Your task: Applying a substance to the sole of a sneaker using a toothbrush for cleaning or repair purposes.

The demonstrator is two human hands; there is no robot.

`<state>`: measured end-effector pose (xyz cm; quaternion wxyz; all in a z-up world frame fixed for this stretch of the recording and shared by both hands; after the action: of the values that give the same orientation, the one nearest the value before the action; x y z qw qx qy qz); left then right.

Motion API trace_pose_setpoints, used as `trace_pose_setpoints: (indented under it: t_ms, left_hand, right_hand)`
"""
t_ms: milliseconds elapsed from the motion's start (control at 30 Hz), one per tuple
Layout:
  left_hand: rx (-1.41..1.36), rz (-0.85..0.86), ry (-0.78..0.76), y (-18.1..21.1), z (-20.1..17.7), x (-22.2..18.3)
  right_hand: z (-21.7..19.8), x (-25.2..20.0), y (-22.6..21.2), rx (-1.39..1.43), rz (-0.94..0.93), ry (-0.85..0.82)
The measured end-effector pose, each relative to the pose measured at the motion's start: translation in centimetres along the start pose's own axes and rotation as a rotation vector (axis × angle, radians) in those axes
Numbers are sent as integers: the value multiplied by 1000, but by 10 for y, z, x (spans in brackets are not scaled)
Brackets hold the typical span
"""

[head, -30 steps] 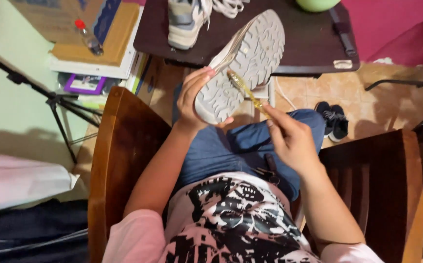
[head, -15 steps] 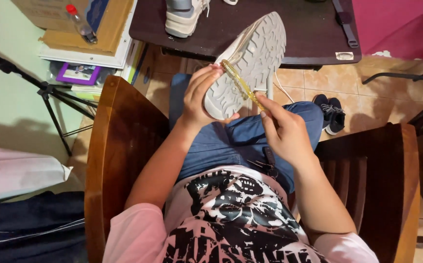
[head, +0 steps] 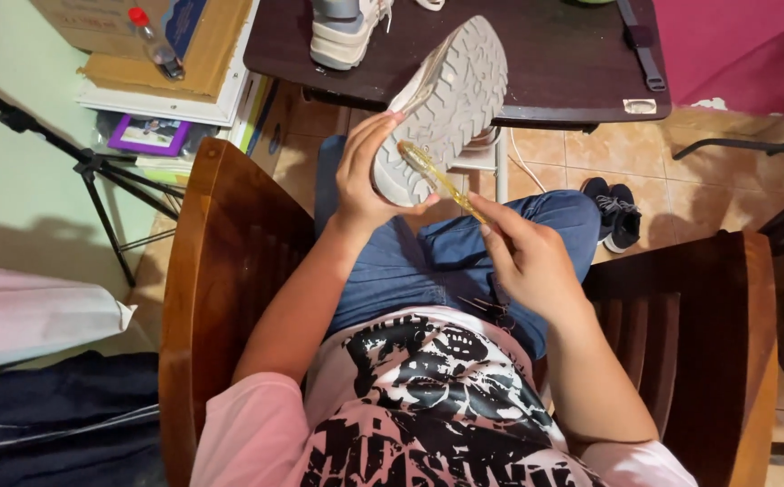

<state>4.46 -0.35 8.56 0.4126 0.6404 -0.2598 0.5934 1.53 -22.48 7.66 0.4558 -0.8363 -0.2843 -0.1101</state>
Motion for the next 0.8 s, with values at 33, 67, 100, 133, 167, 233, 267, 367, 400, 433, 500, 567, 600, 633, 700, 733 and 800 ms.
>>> trace_pose_setpoints:
  t_ms: [33, 67, 100, 133, 167, 233, 267, 367, 400, 433, 500, 567, 600, 633, 700, 733, 800]
  left_hand:
    - [-8, 5, -4, 1, 1, -1]
    - [-16, 6, -23, 2, 3, -2]
    - [-19, 1, -38, 4, 4, -5]
    - [-23, 1, -38, 3, 5, -4]
    - [-33, -14, -23, 1, 4, -4]
    - [-38, -28, -5, -2, 0, -3]
    - [-14, -9, 4, -1, -2, -1]
    - [-27, 8, 8, 4, -1, 0]
    - [-60, 9, 6, 6, 0, 1]
    - [-64, 11, 5, 8, 0, 3]
    - [-22, 63, 34, 16, -6, 6]
    - [-6, 84, 74, 10, -11, 6]
    - [7, 103, 112, 9, -16, 5]
    - [6, 109, 112, 10, -16, 8]
    - [10, 198, 165, 21, -20, 9]
    - [7, 198, 163, 25, -20, 11]
    - [-18, 248, 164, 36, -19, 16]
  right_hand:
    - [5, 4, 3, -1, 2, 10]
    - [7, 9, 4, 9, -18, 43]
    - [9, 12, 6, 19, -37, 68]
    - [10, 10, 6, 16, -35, 71]
    - [12, 8, 8, 46, -26, 63]
    - [9, 4, 6, 78, -21, 52]
    - [6, 2, 3, 49, -22, 29]
    - [3, 5, 6, 24, -45, 39]
    - [2, 7, 6, 29, -73, 71]
    - [3, 6, 3, 28, -72, 75]
    - [8, 5, -6, 90, -84, 70]
    - [5, -5, -6, 87, -94, 33]
    - [5, -11, -7, 85, -100, -2]
    - [4, -11, -5, 85, -105, 2]
    - [-4, -15, -5, 86, -158, 63]
    - [-1, -12, -6, 86, -157, 66]
    - [3, -5, -14, 129, -209, 98]
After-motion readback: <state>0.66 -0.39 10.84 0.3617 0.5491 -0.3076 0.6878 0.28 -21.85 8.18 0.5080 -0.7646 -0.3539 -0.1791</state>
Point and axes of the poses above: each hand's wrist, its own x-axis towards the middle knuckle, its own z-axis out of the palm, y = z × x, the point moved 9 cm from there along x, towards the middle knuckle, and after that the axes turned 8 degrees about x, right-handed, at the moved point
